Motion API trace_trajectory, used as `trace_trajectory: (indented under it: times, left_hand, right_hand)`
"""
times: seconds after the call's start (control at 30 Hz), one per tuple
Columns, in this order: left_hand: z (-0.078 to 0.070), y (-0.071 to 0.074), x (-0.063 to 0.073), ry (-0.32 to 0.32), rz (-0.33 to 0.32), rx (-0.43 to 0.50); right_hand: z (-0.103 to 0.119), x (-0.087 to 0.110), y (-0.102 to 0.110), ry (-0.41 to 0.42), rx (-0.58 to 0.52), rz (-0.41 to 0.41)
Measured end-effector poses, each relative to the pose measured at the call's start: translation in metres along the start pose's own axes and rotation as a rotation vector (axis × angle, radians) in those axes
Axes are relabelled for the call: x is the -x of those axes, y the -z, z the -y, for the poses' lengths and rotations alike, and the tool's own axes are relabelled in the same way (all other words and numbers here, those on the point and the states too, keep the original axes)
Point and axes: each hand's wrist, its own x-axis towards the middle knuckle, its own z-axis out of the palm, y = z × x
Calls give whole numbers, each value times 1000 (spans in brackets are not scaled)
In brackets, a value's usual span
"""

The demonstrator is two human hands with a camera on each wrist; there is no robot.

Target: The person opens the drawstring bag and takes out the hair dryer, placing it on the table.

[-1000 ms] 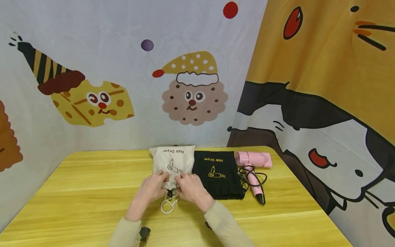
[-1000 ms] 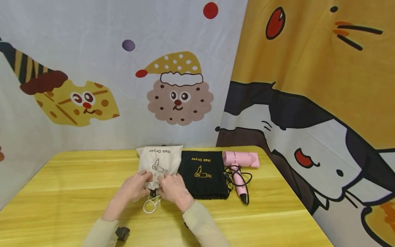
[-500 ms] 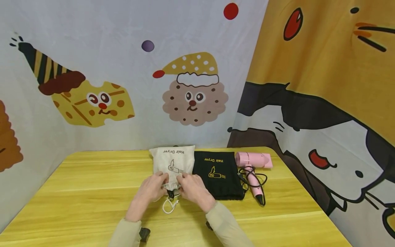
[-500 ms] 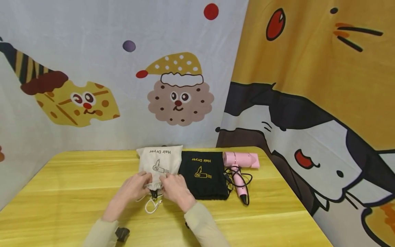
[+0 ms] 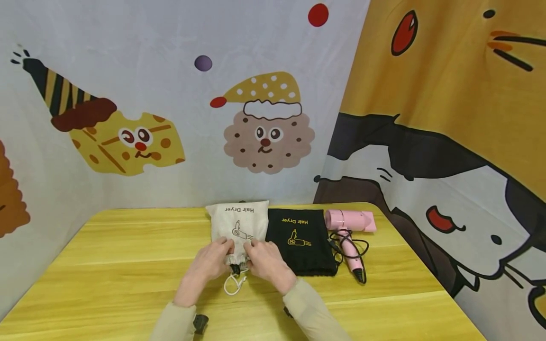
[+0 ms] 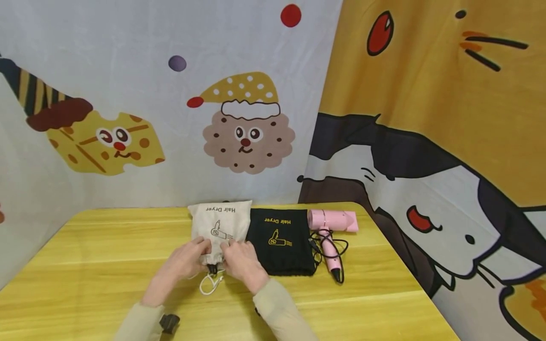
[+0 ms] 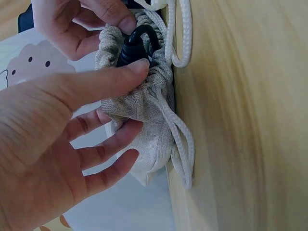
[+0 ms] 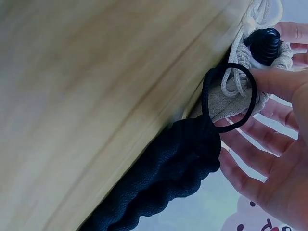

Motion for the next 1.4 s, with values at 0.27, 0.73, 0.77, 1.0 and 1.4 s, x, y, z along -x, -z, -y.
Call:
trace_trajectory:
  times: [0.27, 0.73, 0.77, 1.0, 1.4]
  left_hand:
    - [2, -1, -1, -17, -52, 3]
    - [2, -2, -1, -28, -41, 63]
    - [2, -2, -1, -27, -45, 62]
    - [3, -5, -2, -58, -95, 7]
    - [3, -6, -2, -15, -100, -44]
  right_hand:
    - [0, 0, 2, -13, -7, 31]
    - [-1, 0, 0, -7, -24, -17]
    - [-1, 0, 0, -7, -27, -22]
    - [-2, -1, 1, -8, -26, -38]
    - [-5, -2, 1, -17, -50, -40]
